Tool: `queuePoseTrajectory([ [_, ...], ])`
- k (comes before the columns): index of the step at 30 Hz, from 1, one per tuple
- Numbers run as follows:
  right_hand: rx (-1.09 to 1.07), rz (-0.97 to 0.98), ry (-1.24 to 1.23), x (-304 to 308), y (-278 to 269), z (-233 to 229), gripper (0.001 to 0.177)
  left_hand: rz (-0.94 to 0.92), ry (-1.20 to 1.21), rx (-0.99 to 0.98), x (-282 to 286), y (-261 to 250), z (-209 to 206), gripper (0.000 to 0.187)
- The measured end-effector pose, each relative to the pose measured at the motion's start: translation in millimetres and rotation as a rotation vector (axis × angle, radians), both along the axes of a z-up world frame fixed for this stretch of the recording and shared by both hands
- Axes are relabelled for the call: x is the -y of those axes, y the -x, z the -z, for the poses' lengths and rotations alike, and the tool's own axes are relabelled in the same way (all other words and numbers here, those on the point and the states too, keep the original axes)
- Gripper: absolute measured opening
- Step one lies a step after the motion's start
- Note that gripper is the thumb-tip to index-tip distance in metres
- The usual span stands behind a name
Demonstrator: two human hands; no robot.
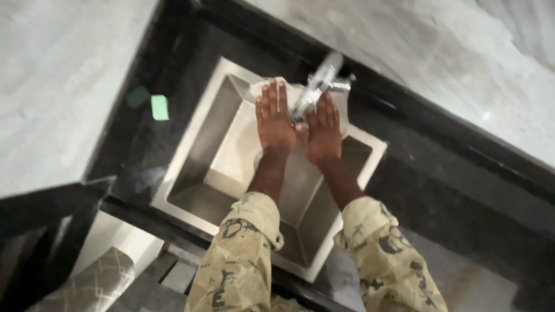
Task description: Wiping down a black countertop and a stainless steel sink with a white cloth.
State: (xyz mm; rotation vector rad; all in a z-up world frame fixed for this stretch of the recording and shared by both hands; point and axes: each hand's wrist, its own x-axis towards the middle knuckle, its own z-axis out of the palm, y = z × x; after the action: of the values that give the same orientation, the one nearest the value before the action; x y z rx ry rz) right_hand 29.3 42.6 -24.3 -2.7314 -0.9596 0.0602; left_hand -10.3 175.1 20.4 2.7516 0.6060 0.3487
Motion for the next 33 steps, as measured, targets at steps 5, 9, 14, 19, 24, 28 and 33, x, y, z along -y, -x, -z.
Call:
queuePoseTrajectory([
  [5,-0.114,0.135,-0.122,-44,19,-10,0.066,0.107,-0.077,-0.208,-46,-13,9,0.092],
  [9,-0.087,0.132,-0.219,-88,22,-5,0.065,0.106,-0.094,-0.107,-92,-29,17,0.080],
  [14,-0.018,0.048,-0.145,-155,-17,-26,0.066,0.127,-0.111,-0.153,-173,-50,23,0.081],
  [19,0.031,-0.016,-0.014,-212,-54,-34,0.068,0.210,-0.405,-0.060,-232,-72,8,0.078],
  [24,-0.083,-0.017,-0.334,-224,-55,-32,0.069,0.116,0.105,0.285,-228,-28,-128,0.049],
  [28,-0.158,0.052,-0.229,-230,-55,-37,0.071,0.306,0.263,0.189,-182,-29,-133,0.052],
  [33,-0.157,0.006,-0.124,-228,-55,-69,0.072,0.388,0.399,0.078,-159,-17,-100,0.058],
])
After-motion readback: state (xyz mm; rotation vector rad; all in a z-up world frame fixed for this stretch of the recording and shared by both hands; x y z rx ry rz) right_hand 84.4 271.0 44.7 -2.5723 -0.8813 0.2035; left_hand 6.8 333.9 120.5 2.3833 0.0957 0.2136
